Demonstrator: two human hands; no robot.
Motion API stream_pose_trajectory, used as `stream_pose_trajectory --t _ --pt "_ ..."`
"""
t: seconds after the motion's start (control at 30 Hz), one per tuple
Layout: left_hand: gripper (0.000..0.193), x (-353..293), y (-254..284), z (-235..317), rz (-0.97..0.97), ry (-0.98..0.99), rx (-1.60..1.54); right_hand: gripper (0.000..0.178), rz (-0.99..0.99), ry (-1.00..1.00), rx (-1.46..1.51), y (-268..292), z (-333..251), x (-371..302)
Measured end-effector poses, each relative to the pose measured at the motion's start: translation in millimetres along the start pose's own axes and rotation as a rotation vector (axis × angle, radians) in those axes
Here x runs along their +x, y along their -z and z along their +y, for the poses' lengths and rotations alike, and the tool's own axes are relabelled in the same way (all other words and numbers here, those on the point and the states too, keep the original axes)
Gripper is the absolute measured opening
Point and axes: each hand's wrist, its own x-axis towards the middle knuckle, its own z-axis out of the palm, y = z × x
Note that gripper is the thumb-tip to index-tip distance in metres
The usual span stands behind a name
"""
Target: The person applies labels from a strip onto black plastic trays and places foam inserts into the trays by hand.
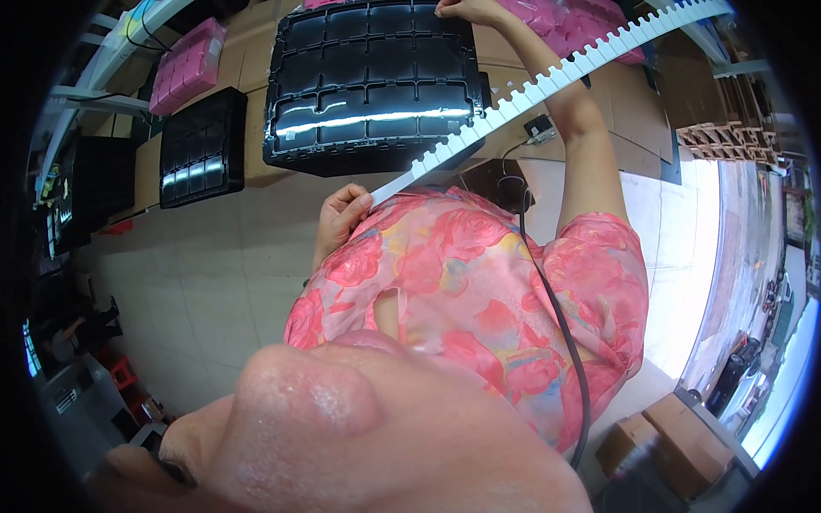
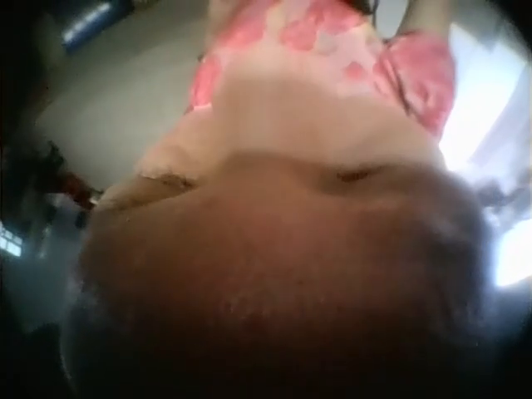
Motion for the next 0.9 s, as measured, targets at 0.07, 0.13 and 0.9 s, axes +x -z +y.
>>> stream_pose_trajectory --t 0.07,0.13,0.9 --pt "0.011 -3 1 -3 0.023 0.001 -0.004 0.024 0.067 -0.018 0.047 -5 -11 -13" --pt "0.011 -7 1 -1 0.030 0.008 -0.032 0.027 0.226 -0.043 0.057 -11 -27 -35" --pt "0.013 -3 0 0 0.004 0.089 0.014 0.017 0.372 0.260 -0.021 -9 -58 -20"
